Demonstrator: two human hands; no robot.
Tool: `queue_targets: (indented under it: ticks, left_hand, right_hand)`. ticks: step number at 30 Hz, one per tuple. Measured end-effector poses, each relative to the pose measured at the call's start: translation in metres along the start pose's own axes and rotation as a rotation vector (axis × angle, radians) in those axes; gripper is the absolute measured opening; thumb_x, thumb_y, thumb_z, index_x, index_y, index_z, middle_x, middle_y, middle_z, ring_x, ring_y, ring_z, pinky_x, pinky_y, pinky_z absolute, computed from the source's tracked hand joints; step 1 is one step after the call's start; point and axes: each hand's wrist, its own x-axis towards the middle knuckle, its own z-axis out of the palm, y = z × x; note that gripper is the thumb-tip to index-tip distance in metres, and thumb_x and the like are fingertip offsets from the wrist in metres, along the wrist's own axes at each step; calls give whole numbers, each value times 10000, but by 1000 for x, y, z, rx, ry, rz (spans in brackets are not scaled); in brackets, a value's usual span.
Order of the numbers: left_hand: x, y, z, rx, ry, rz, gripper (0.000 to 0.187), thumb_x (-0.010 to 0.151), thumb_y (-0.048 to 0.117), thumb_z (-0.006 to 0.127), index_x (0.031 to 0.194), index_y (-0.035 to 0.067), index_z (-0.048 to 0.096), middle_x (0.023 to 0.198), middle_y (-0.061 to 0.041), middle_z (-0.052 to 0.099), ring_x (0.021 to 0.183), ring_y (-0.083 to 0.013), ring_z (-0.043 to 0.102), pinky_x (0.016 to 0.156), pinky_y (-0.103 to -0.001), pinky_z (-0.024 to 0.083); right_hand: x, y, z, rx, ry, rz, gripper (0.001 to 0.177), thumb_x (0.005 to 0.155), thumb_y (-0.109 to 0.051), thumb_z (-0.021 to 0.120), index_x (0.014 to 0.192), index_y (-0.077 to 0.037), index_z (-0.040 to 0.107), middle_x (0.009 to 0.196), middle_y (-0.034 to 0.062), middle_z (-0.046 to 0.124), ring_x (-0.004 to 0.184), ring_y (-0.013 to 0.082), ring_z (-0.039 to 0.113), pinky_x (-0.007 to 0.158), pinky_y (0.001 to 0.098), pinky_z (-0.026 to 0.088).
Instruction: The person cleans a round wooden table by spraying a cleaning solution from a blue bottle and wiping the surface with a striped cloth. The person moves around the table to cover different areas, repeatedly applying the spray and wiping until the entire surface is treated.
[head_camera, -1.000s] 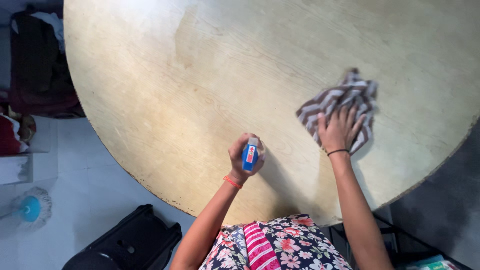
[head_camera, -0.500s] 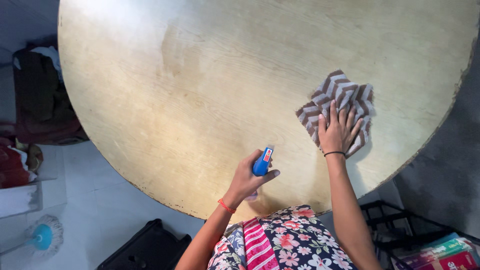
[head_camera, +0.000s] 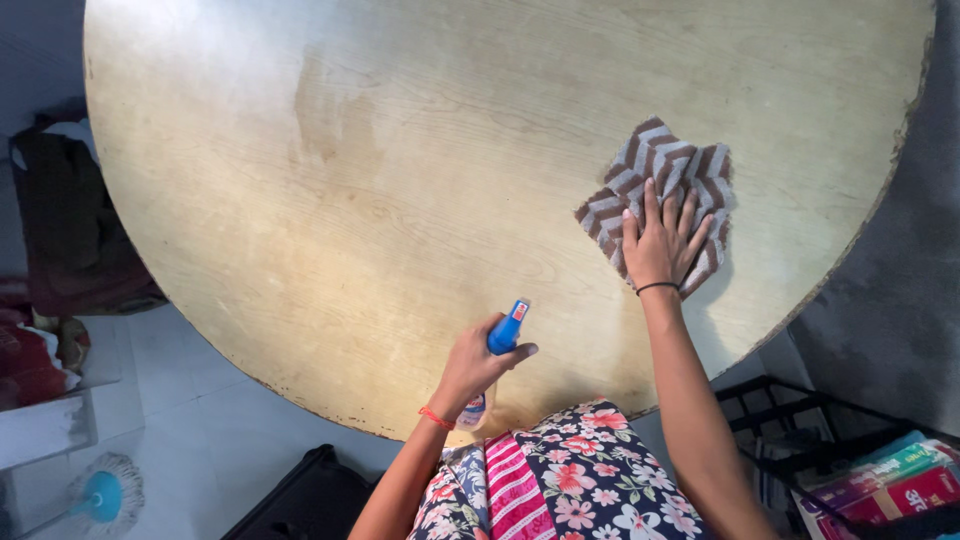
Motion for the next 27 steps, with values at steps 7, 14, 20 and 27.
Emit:
queue_targets:
  ticks: [7, 14, 20, 27]
  left_hand:
    - [5, -30, -37, -599, 356, 267, 338, 816, 2, 802, 1111, 15, 638, 826, 13, 641, 733, -76, 618, 639, -241, 501]
    - [19, -60, -39, -584, 683, 561, 322, 884, -15, 778, 1147, -25, 593, 924, -13, 625, 838, -86, 603, 763, -241, 528]
    - [6, -81, -28, -429, 668, 779, 245, 891, -8, 736, 1089, -18, 593, 818, -57, 642, 768, -121, 666, 812, -315, 598]
    - [6, -75, -29, -421, 693, 774, 221, 866, -25, 708, 1057, -29, 597, 812, -75, 656, 727, -143, 673, 729, -313, 589]
  right_hand:
    - [-21, -61, 6, 24, -44, -73, 694, 1078, -541, 443, 1647, -154, 360, 1525, 200, 514, 1561, 445, 220, 1216, 690, -3]
    - [-123, -151, 2, 136, -395, -610, 664, 927, -599, 499, 1467, -214, 510, 1544, 151, 458, 1535, 392, 153, 1181, 705, 13]
    - [-54, -58, 2, -108, -345, -510, 536, 980, -471, 498, 1394, -176, 669, 1545, 105, 504, 1621, 308, 189, 1268, 647, 2]
    - [-87, -61, 1, -225, -492, -391, 509, 1055, -489, 465, 1199, -92, 749, 1530, 156, 483, 1568, 379, 233, 1244, 659, 29]
